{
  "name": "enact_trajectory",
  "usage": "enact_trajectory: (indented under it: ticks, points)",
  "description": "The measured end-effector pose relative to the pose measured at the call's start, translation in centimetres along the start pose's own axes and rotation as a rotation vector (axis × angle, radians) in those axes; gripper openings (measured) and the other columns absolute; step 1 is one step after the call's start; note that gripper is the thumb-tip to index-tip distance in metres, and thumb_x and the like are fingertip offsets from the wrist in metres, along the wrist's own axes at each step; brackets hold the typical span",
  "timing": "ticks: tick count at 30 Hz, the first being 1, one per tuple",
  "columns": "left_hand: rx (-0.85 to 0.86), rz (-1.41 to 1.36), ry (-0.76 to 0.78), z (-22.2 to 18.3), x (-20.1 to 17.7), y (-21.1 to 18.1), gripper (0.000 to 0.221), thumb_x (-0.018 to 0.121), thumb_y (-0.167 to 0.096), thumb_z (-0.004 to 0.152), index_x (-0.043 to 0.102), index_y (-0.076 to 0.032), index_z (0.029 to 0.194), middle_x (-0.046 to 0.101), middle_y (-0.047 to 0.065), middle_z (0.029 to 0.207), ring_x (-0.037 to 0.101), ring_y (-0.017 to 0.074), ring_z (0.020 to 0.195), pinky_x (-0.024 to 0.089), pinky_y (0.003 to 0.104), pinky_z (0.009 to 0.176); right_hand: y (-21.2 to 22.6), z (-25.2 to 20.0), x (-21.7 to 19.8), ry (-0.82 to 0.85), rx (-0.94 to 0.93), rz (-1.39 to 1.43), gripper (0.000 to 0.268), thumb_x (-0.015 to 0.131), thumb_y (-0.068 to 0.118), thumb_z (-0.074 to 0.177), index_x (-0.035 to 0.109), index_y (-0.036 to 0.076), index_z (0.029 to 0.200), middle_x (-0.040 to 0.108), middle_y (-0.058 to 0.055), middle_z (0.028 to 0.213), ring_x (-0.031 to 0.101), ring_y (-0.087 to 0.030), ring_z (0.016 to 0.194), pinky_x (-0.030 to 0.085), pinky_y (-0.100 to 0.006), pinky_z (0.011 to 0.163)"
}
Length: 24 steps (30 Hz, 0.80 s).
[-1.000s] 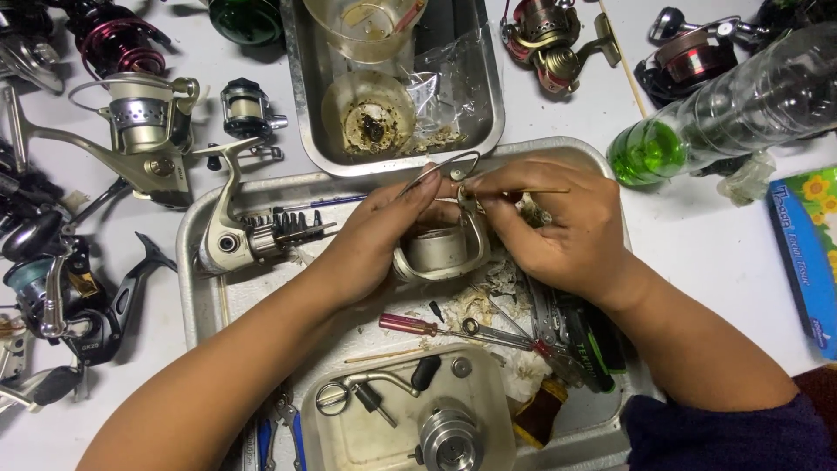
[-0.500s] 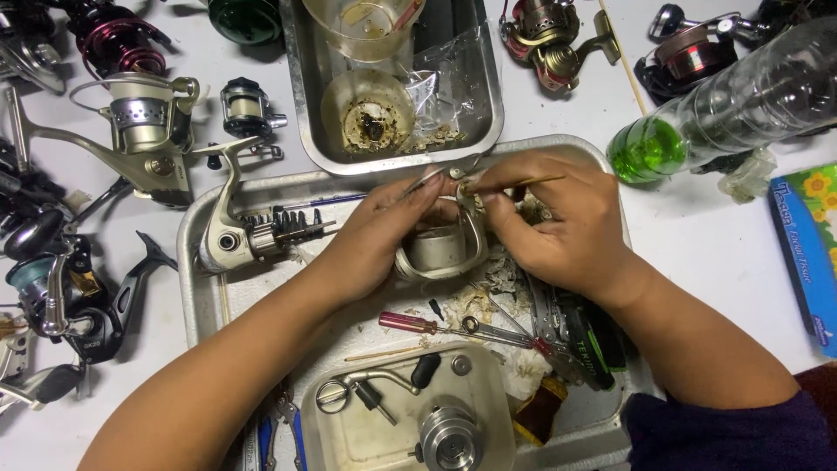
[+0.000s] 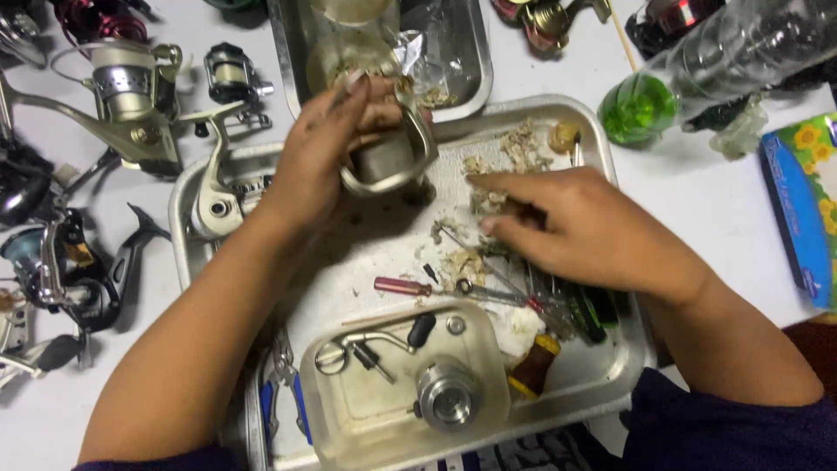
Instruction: Disassembling, cleaning, and lubricating various fishing reels on a workbench.
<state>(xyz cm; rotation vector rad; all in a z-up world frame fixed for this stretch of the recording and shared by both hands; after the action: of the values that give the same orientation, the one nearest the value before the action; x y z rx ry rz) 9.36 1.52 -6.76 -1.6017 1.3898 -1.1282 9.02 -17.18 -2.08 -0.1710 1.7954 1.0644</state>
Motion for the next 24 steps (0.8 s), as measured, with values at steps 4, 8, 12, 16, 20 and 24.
enact_trajectory:
  ticks: [4,8,12,16,20,24]
  points:
    - [0.196,-0.117,0.083,1.1,-0.7,-0.1,0.061,0.06,-0.052,0.085,0.059,-0.008,0.127,0.076,0.008,0.108,0.077,0.0286,0.106,0.068,0.042,0.084,-0.3,-0.9,-0.9,-0.24,-0.159,-0.294,0.026,0.065,0.014,0.105,0.072,0.0,0.125,0.076,-0.018,0.096,0.073,-0.028,0.084,0.065,-0.042,0.073]
    - [0.22,-0.055,0.112,1.0,-0.6,0.3,0.056,0.058,-0.05,0.089,0.058,-0.013,0.13,0.073,0.008,0.116,0.076,0.0283,0.105,0.069,0.041,0.083,-1.4,-0.1,0.2,-0.237,-0.203,-0.45,0.025,0.077,0.022,0.098,0.079,0.012,0.121,0.062,-0.009,0.094,0.06,-0.03,0.086,0.048,-0.045,0.059]
    - [0.268,-0.042,0.144,1.2,-0.3,0.6,0.054,0.06,-0.05,0.09,0.058,-0.014,0.13,0.069,0.007,0.116,0.074,0.029,0.104,0.066,0.04,0.082,-1.9,1.1,1.6,-0.16,-0.224,-0.513,0.023,0.079,0.029,0.093,0.079,0.016,0.112,0.061,-0.013,0.103,0.058,-0.034,0.098,0.049,-0.051,0.082]
    - [0.241,0.015,0.133,0.9,0.0,0.2,0.056,0.054,-0.052,0.09,0.056,-0.014,0.13,0.068,0.007,0.119,0.074,0.032,0.104,0.065,0.042,0.08,-2.6,1.4,0.8,-0.102,-0.155,-0.337,0.015,0.065,0.019,0.096,0.073,0.008,0.101,0.064,-0.01,0.106,0.058,-0.031,0.107,0.047,-0.05,0.094]
    - [0.321,0.139,0.154,0.4,0.8,-0.2,0.046,0.05,-0.057,0.091,0.064,-0.016,0.106,0.067,0.009,0.127,0.073,0.0302,0.104,0.066,0.042,0.089,-4.0,1.0,0.1,-0.11,-0.044,-0.019,0.011,0.06,0.016,0.095,0.068,0.01,0.1,0.074,-0.009,0.119,0.067,-0.026,0.115,0.05,-0.045,0.098]
    - [0.338,-0.151,0.07,-0.2,0.5,0.1,0.057,0.064,-0.047,0.094,0.066,0.0,0.126,0.071,0.01,0.1,0.068,0.0174,0.098,0.058,0.033,0.091,-4.6,0.9,-1.4,-0.308,-0.008,0.507,0.015,0.068,0.0,0.09,0.073,0.003,0.104,0.076,-0.012,0.088,0.068,-0.016,0.086,0.057,-0.033,0.084]
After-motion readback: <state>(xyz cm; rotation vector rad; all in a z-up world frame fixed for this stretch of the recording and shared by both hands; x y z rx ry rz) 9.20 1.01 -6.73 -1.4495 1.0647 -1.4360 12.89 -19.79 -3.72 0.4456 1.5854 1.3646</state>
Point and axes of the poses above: each hand's wrist, its own z-axis towards the middle knuckle, its own x-axis out of the palm, y = z × x, the point moved 9 cm from there along z, towards the middle knuckle
